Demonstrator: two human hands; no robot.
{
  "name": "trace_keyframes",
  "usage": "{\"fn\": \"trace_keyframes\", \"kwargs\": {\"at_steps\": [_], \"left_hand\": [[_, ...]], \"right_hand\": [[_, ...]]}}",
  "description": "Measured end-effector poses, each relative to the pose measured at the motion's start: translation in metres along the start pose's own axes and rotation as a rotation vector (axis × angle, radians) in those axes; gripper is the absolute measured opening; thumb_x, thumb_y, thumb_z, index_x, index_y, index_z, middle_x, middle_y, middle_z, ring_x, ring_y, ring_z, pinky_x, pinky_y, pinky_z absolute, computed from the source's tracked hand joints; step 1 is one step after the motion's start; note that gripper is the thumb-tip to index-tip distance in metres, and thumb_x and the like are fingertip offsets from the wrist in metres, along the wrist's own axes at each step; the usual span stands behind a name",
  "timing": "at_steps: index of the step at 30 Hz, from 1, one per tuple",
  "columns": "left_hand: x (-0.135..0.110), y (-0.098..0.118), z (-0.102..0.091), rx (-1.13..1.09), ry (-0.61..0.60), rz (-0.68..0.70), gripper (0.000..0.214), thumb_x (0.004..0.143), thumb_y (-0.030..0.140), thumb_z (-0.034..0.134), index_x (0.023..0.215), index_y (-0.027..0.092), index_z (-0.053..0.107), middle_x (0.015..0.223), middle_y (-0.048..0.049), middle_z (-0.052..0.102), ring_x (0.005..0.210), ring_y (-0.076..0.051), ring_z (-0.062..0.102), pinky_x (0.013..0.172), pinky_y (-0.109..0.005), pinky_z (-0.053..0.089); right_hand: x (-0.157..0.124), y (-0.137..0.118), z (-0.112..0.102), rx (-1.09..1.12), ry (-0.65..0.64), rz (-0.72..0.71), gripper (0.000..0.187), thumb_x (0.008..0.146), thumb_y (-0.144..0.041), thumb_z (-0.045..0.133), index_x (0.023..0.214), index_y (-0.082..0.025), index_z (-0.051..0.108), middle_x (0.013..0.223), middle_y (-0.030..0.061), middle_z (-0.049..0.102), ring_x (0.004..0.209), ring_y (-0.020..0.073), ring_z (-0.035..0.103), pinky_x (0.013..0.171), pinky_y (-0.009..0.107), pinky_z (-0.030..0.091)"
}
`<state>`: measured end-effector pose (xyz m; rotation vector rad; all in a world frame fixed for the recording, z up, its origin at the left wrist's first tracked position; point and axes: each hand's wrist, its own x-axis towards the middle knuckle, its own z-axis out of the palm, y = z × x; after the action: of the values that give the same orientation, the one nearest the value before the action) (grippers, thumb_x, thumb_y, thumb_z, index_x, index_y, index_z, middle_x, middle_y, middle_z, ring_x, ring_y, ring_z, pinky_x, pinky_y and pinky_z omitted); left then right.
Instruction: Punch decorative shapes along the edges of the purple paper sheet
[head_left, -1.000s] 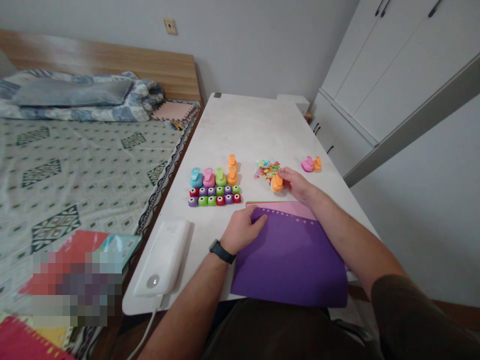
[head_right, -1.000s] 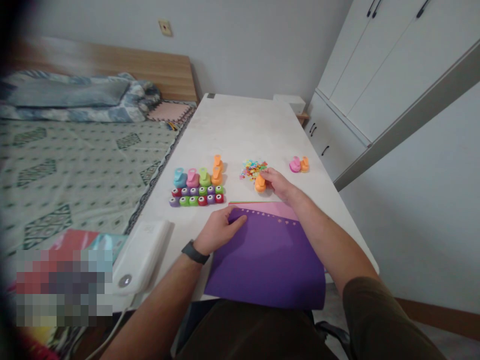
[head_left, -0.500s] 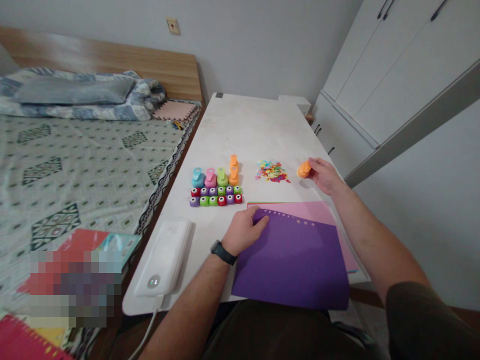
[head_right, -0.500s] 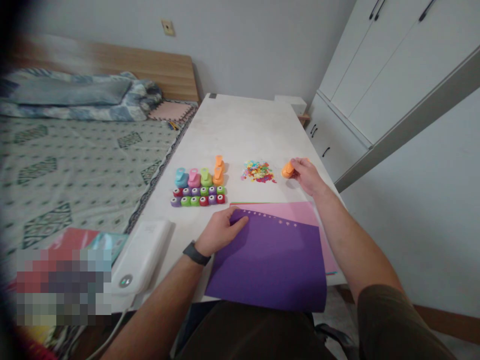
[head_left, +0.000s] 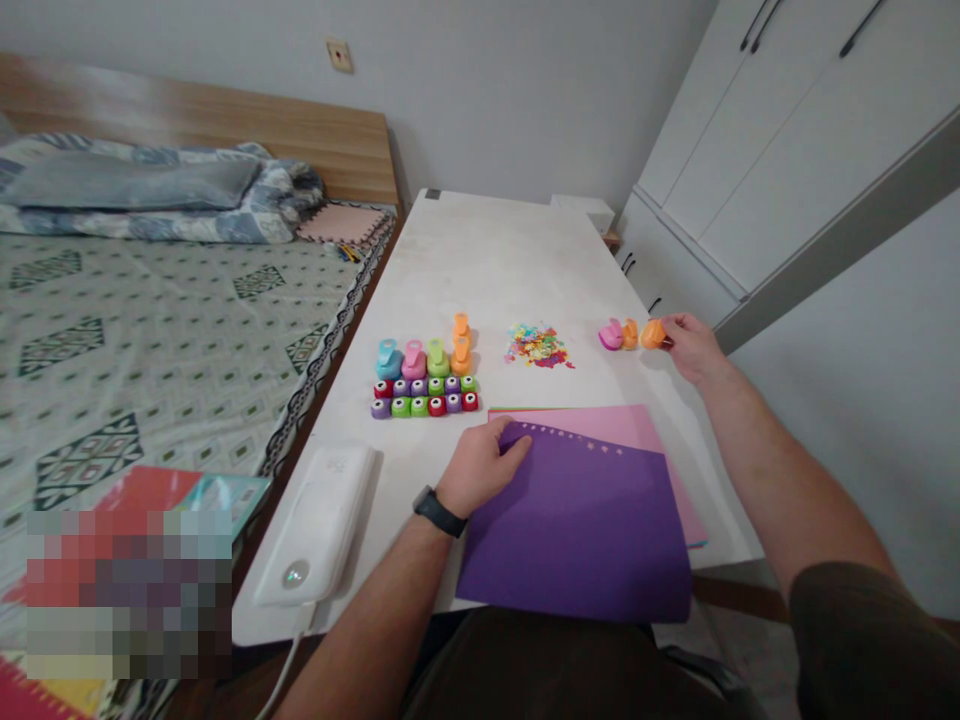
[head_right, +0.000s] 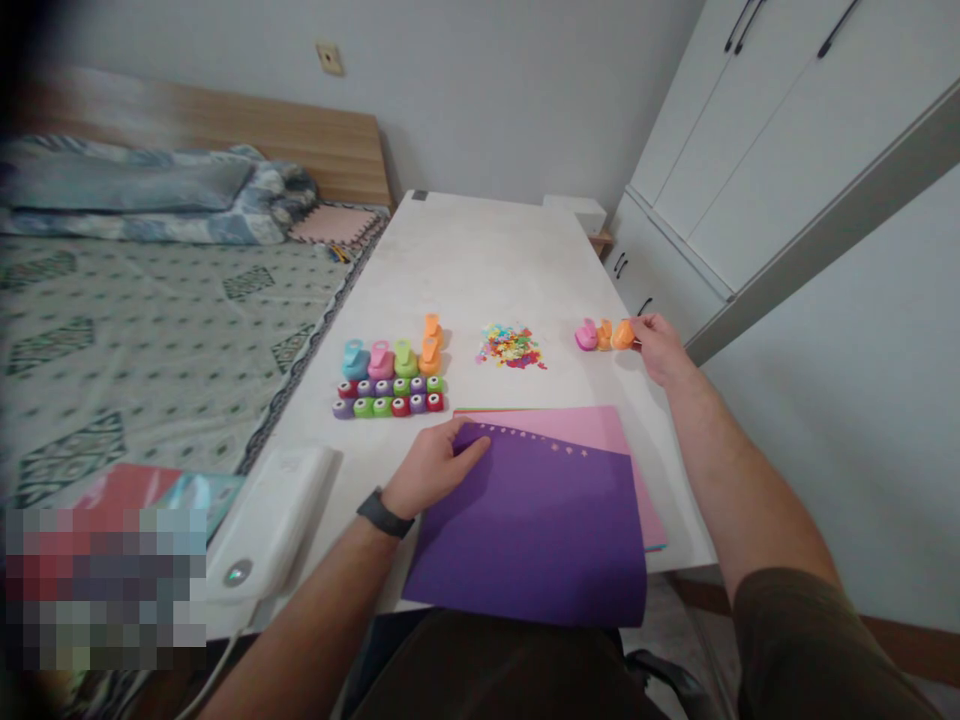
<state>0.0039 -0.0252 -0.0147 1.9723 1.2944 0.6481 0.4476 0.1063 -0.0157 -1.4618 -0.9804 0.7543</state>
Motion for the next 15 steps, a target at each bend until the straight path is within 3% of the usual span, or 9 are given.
{"fn": "trace_keyframes", "kwargs": {"at_steps": [6,15], "left_hand": [[0.001,-0.001,0.000,-0.006,0.005,0.017,0.027,0.095,0.043,0.055,0.093,0.019,0.068,0.073,-0.0013,0.066,0.063,-0.015,0.056,0.061,-0.028,0.031],[0.001,-0.003,0.001,-0.001,0.006,0.008,0.027,0.094,0.044,0.055,0.089,0.019,0.066,0.071,-0.0007,0.065,0.062,-0.015,0.055,0.059,-0.028,0.031]], "right_hand": [[0.027,0.016,-0.014,-0.165,0.064,0.108,0.007,0.089,-0.025,0.063,0.086,-0.022,0.058,0.089,0.0010,0.067,0.075,0.0127,0.063,0.065,0.025,0.055],[0.046,0.024,-0.006,-0.268,0.050,0.183,0.008,0.085,-0.019,0.064,0.080,-0.020,0.058,0.083,0.0031,0.066,0.071,0.0134,0.060,0.064,0.025,0.054]]}}
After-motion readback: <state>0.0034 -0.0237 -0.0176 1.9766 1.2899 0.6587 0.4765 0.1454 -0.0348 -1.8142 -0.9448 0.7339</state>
